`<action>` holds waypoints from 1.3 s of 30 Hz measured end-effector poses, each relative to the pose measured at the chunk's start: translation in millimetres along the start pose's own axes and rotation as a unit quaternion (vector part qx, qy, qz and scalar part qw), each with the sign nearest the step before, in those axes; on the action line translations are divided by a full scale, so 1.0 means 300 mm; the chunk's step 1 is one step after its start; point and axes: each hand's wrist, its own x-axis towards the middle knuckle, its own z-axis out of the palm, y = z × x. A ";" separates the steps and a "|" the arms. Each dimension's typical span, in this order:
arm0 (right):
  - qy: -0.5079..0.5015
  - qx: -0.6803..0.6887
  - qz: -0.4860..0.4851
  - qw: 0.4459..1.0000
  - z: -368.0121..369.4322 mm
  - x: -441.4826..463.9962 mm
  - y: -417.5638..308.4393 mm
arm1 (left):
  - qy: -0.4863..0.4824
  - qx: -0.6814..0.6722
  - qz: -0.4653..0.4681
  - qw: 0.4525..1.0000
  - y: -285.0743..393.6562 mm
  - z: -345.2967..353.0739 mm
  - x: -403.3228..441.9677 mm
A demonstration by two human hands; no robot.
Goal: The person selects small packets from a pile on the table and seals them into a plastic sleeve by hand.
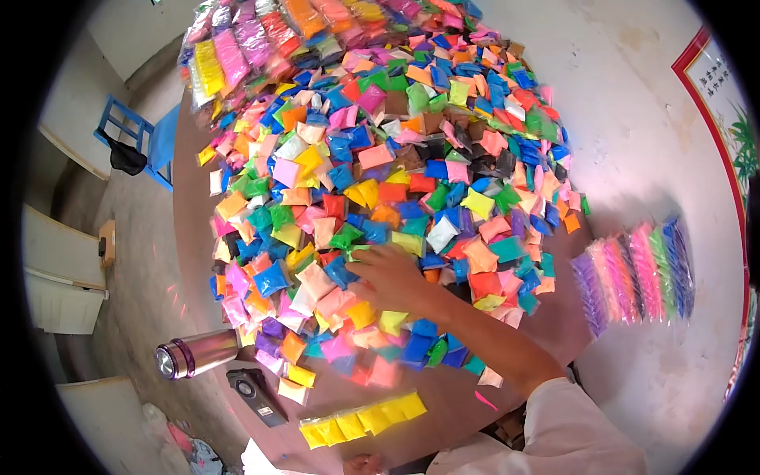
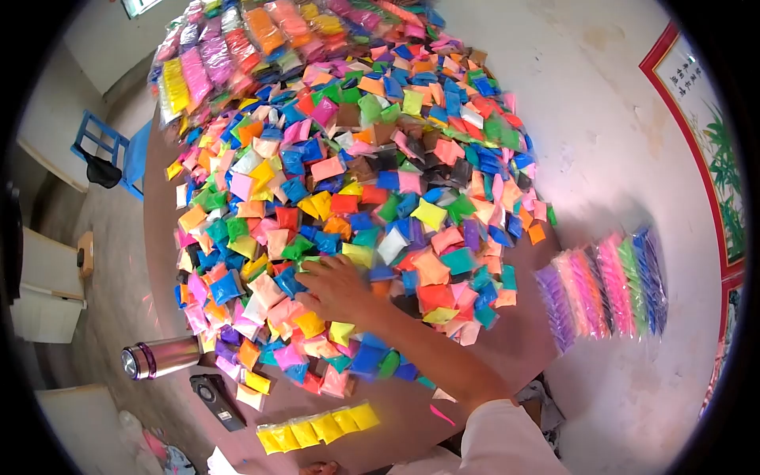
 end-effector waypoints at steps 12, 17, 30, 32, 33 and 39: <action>0.019 -0.190 0.036 0.981 -0.129 0.141 0.318 | -0.004 -0.002 0.001 1.000 -0.010 0.009 0.010; -0.063 -0.204 0.068 0.975 -0.144 0.067 0.322 | -0.008 -0.005 0.001 1.000 -0.001 0.010 0.011; 0.014 -0.165 0.055 0.985 -0.138 0.269 0.543 | -0.037 -0.068 0.018 0.997 -0.129 -0.041 -0.011; 0.015 -0.234 0.067 0.970 -0.130 0.278 0.504 | -0.030 -0.093 -0.004 0.995 -0.069 -0.044 -0.067; 0.011 -0.222 0.106 0.969 -0.134 0.281 0.480 | -0.008 -0.094 -0.032 0.995 0.055 -0.026 -0.112; 0.156 -0.239 0.060 0.956 -0.266 0.163 0.342 | -0.052 -0.203 -0.025 0.977 -0.024 -0.038 -0.081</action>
